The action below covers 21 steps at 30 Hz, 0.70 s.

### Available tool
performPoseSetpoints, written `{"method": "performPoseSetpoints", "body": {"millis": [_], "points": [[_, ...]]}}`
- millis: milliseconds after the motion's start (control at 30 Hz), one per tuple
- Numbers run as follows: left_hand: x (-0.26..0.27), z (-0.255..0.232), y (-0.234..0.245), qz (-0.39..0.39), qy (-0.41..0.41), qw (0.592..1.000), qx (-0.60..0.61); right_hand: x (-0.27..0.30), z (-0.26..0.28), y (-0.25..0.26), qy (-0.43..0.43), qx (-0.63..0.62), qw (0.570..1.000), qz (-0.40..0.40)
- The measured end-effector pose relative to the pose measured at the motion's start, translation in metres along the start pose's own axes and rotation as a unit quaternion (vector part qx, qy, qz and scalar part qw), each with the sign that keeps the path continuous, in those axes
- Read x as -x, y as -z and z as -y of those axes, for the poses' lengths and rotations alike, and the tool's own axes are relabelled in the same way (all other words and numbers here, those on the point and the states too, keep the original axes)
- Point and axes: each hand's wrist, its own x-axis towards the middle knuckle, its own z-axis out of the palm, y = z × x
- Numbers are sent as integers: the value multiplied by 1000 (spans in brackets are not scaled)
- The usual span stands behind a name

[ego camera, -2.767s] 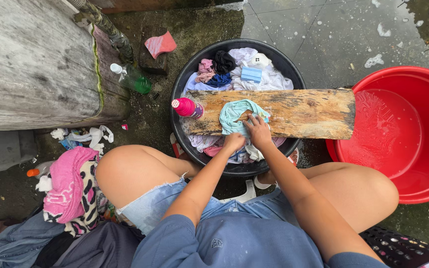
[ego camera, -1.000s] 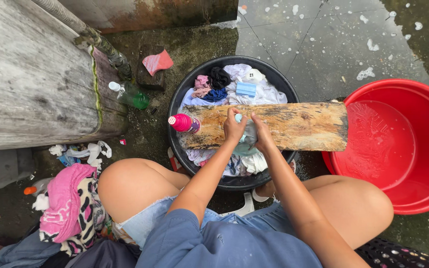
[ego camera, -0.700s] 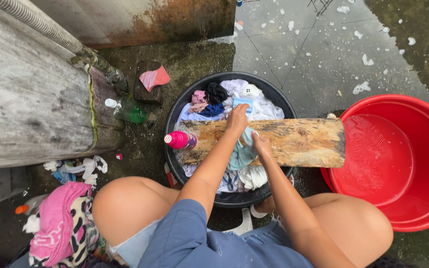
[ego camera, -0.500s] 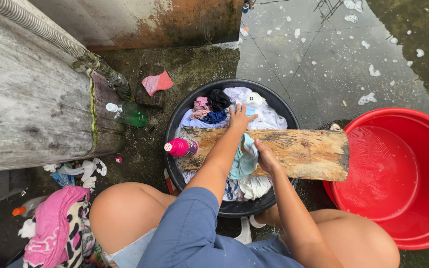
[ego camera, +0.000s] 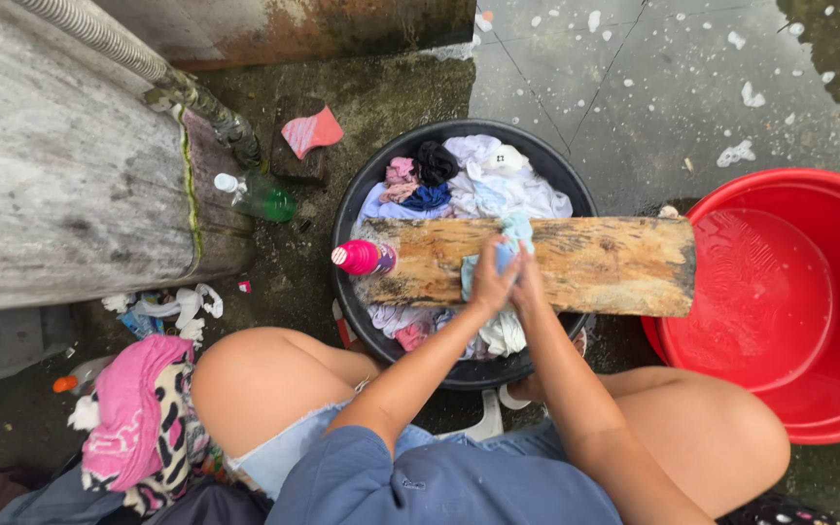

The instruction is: The person washes clothes by rubbing them with soap, scrubbing each garment by hand over a wooden board, and lathering them in a washbasin.

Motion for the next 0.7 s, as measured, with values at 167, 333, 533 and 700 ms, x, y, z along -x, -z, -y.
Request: {"method": "performPoseSetpoints", "body": {"millis": [167,333,533,700], "points": [[-13,15,24,-104,-29,969,-223,27,-76,2,-59,-71,993,79],[35,30,12,-3,-132,948,-291,41,-67,8,-81,-95,992,-18],[-44,34,54,-97,-260,924,-262,58,-37,6,-84,241,965,-57],[-10,2,60,189,-222,951,-102,86,37,-40,51,603,796,14]]}}
